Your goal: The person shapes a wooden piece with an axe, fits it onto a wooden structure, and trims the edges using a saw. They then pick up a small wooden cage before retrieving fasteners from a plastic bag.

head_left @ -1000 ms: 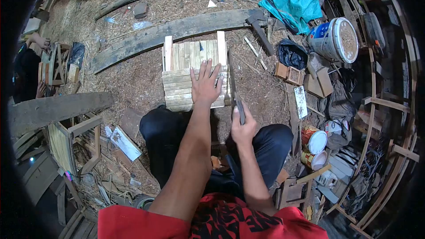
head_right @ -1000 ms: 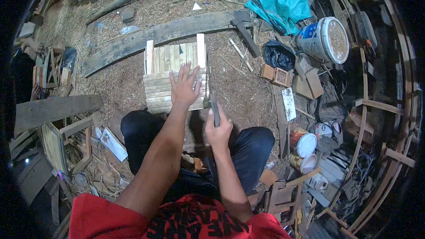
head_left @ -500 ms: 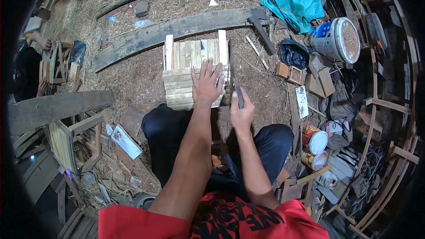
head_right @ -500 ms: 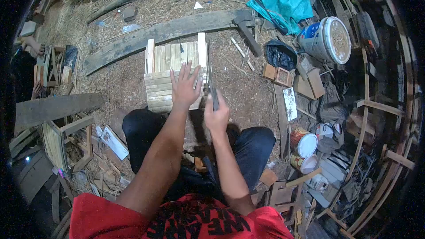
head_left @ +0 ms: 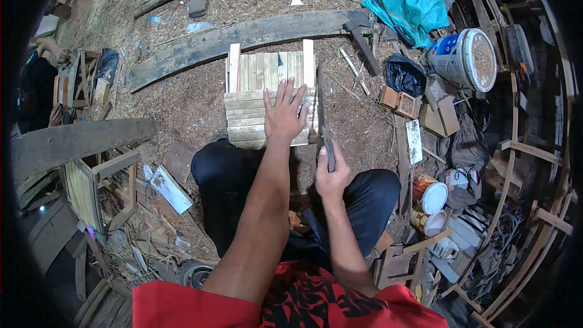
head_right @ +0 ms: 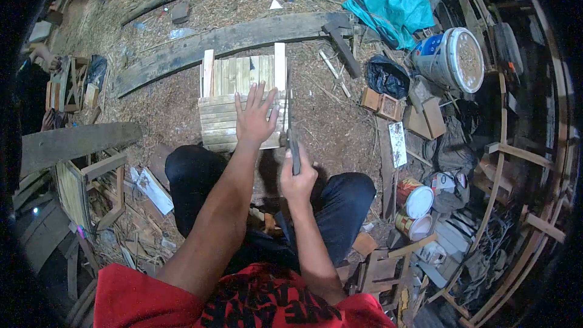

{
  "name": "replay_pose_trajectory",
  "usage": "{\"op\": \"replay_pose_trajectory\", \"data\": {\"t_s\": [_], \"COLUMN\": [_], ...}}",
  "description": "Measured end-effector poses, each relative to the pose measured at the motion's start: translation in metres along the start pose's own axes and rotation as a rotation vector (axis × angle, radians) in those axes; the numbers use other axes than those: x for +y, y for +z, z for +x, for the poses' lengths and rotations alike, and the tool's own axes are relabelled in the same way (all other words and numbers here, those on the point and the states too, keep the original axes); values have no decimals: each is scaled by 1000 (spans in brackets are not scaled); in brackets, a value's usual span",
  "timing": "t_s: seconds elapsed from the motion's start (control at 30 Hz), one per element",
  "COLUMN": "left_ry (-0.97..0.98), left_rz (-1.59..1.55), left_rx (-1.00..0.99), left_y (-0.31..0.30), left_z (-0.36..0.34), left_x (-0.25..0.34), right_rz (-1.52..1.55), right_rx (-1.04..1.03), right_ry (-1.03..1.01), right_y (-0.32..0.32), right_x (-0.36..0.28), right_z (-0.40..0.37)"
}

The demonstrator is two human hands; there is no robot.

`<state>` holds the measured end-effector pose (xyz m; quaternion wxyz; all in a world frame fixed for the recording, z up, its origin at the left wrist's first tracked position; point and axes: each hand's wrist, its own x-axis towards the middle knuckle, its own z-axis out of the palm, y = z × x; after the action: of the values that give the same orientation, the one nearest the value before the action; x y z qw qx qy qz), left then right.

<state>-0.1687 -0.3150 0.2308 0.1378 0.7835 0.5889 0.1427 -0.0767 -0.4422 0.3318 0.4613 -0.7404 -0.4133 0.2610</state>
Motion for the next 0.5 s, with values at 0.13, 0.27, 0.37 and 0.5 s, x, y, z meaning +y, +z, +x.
{"op": "replay_pose_trajectory", "data": {"t_s": [0.13, 0.27, 0.37, 0.5], "left_ry": [-6, 1, -7, -3], "left_rz": [23, 22, 11, 30], "left_rx": [-31, -21, -8, -32], "left_y": [-2, -1, 0, -4], "left_z": [-4, -2, 3, 0], "left_x": [1, 0, 0, 1], "right_rz": [-40, -95, -28, -44], "right_rx": [-110, 3, 0, -99], "right_ry": [141, -15, -3, 100], "right_y": [16, 5, 5, 18], "right_x": [-6, 15, 12, 10], "right_z": [37, 11, 8, 38]}}
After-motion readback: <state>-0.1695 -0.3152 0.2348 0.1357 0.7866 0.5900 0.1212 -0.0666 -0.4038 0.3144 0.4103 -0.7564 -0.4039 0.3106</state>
